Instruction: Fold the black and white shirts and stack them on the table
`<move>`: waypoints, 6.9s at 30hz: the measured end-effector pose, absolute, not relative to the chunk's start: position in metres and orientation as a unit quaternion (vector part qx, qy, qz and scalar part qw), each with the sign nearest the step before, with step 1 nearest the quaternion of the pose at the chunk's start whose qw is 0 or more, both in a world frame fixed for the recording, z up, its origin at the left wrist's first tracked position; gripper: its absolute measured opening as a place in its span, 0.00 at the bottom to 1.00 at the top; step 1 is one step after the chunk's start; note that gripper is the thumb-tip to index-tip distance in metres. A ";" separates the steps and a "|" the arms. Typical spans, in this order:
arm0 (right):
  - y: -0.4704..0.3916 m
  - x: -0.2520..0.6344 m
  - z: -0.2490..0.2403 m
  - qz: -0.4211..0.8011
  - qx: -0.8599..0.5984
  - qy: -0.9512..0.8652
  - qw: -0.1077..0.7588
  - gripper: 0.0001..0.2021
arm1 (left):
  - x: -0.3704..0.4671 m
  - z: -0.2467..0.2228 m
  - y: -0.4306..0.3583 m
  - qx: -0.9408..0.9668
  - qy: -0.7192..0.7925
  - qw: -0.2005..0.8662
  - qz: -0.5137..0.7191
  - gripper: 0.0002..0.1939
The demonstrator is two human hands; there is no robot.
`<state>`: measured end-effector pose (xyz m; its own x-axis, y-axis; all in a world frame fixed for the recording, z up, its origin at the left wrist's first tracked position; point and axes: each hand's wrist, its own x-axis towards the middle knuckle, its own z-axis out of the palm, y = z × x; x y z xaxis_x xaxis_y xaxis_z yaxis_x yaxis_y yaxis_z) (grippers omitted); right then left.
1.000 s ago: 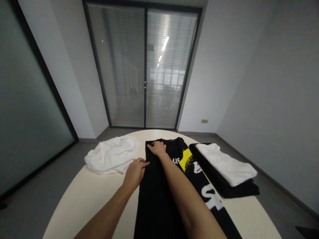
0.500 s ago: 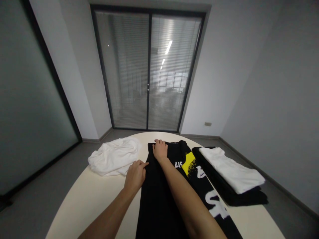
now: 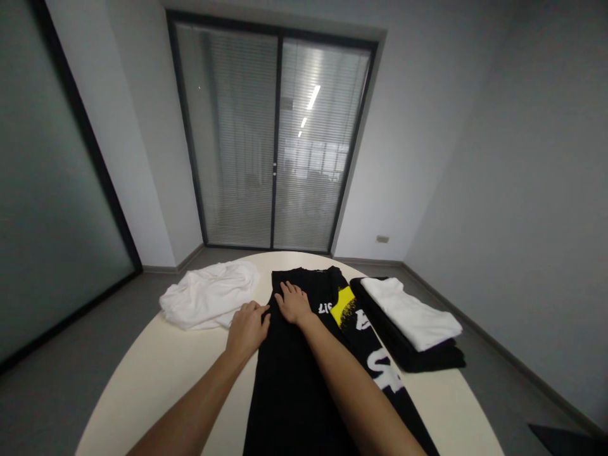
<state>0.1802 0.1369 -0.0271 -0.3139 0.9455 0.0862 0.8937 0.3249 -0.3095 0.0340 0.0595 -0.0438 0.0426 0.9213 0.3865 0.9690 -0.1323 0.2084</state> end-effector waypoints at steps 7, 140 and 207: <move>0.106 0.231 -0.006 0.052 -0.600 -0.795 0.073 0.33 | 0.034 -0.047 0.059 -0.721 -0.648 0.057 -0.238 0.15; 0.101 0.339 -0.046 0.376 -0.442 -0.654 0.486 0.16 | 0.168 -0.003 -0.074 -0.944 -0.090 -0.297 -0.113 0.11; 0.217 0.284 -0.023 0.315 -0.564 -0.663 0.379 0.33 | 0.138 -0.021 -0.026 -0.866 -0.437 -0.187 -0.153 0.38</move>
<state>0.2840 0.2174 -0.0228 -0.0779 0.9860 0.1471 0.5093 0.1663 -0.8444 0.1378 -0.0263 -0.0206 0.5710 0.8146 0.1021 0.6999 -0.5481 0.4580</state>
